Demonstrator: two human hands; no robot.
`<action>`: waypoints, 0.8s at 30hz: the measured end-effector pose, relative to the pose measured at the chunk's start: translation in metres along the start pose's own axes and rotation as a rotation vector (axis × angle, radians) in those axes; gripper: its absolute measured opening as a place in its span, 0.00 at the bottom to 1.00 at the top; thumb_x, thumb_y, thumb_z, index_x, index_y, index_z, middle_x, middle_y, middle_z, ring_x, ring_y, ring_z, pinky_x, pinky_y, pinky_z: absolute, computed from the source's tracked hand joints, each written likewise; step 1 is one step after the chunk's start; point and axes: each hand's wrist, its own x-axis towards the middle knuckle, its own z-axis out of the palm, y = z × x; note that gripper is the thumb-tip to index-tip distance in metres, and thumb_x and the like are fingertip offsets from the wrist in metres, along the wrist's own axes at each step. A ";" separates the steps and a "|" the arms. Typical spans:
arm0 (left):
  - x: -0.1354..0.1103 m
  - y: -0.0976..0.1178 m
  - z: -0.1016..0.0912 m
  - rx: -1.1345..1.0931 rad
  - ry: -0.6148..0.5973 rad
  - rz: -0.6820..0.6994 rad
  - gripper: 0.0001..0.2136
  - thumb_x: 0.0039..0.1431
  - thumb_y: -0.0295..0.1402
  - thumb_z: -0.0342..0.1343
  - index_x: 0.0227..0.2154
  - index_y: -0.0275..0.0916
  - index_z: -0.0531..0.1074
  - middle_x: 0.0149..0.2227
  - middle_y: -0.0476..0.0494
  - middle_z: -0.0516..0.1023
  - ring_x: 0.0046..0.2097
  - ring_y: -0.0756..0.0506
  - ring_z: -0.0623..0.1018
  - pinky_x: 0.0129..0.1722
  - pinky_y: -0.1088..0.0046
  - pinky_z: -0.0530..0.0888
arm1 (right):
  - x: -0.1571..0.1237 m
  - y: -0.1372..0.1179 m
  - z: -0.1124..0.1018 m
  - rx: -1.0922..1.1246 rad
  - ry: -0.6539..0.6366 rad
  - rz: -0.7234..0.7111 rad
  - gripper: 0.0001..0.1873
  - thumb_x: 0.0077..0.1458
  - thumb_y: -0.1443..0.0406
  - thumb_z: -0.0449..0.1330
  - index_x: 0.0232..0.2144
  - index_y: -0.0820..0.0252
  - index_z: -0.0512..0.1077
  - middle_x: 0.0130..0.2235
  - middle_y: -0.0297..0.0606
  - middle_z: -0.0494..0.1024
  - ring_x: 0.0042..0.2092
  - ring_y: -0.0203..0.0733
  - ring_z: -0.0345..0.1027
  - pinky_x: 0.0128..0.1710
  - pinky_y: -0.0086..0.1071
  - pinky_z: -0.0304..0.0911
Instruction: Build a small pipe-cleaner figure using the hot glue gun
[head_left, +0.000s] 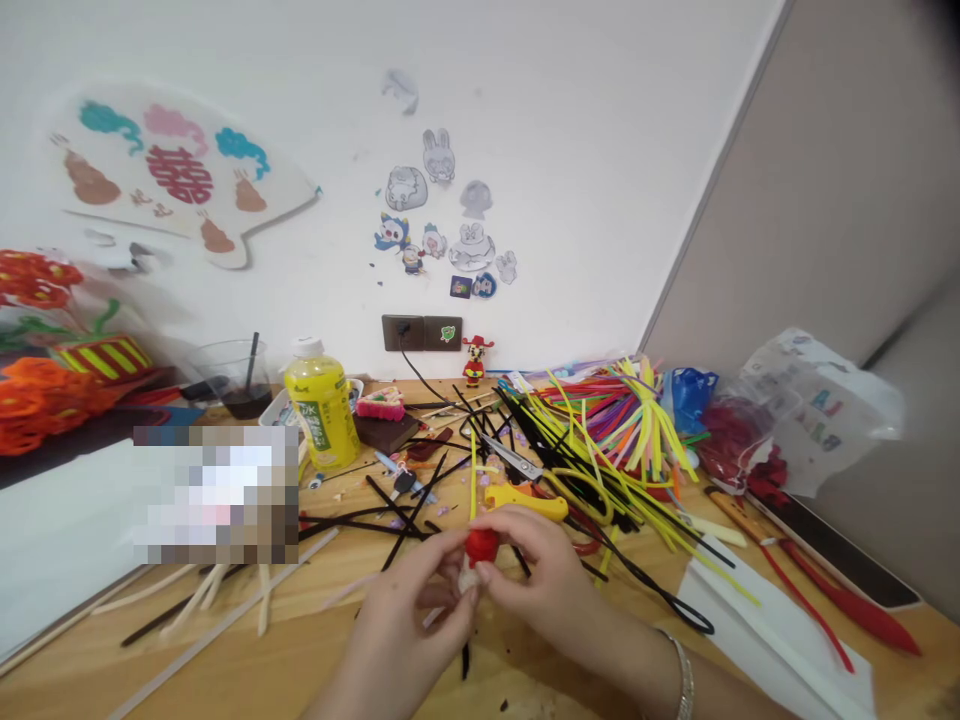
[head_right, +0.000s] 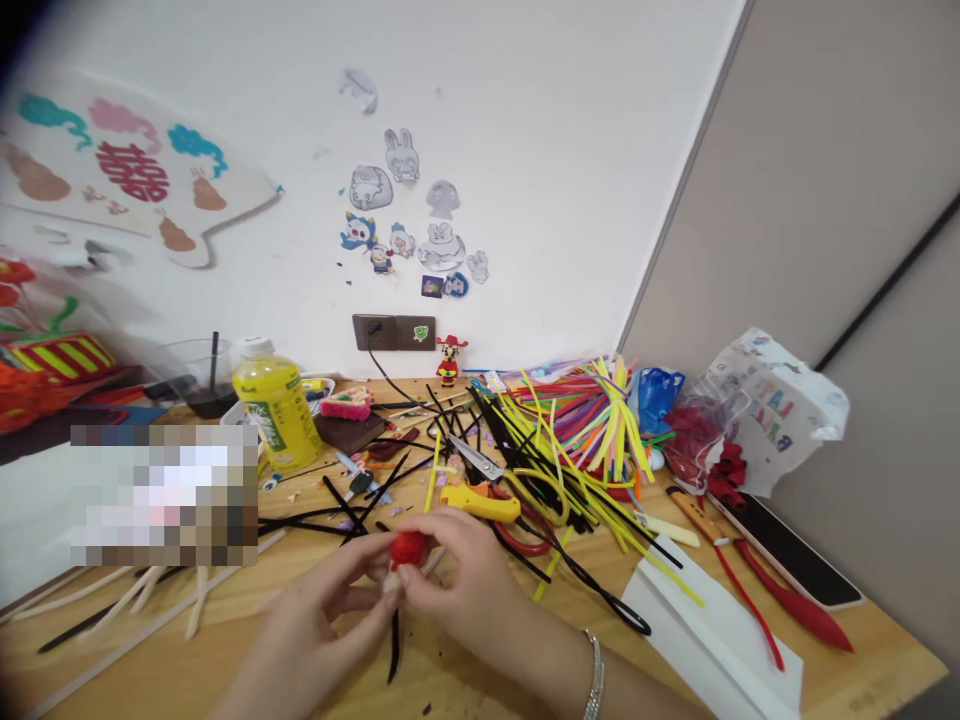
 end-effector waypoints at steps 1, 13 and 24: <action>0.000 -0.001 0.001 -0.010 0.007 -0.010 0.13 0.48 0.30 0.52 0.39 0.38 0.70 0.33 0.44 0.78 0.31 0.47 0.79 0.30 0.74 0.77 | 0.000 0.001 0.000 0.006 0.006 0.021 0.15 0.44 0.72 0.58 0.39 0.59 0.71 0.38 0.38 0.76 0.40 0.40 0.68 0.43 0.34 0.63; -0.002 -0.001 0.003 -0.010 0.024 -0.056 0.12 0.48 0.32 0.52 0.37 0.38 0.71 0.32 0.44 0.77 0.33 0.46 0.78 0.30 0.73 0.77 | 0.000 0.000 0.003 0.124 -0.002 0.066 0.14 0.44 0.72 0.56 0.36 0.60 0.71 0.35 0.37 0.74 0.37 0.38 0.68 0.39 0.31 0.64; -0.002 0.001 0.006 -0.128 0.010 -0.124 0.12 0.48 0.32 0.54 0.38 0.37 0.69 0.32 0.44 0.74 0.33 0.45 0.76 0.33 0.71 0.75 | -0.002 0.001 0.008 0.308 0.012 0.172 0.12 0.41 0.73 0.54 0.33 0.60 0.69 0.33 0.36 0.73 0.35 0.37 0.67 0.38 0.31 0.65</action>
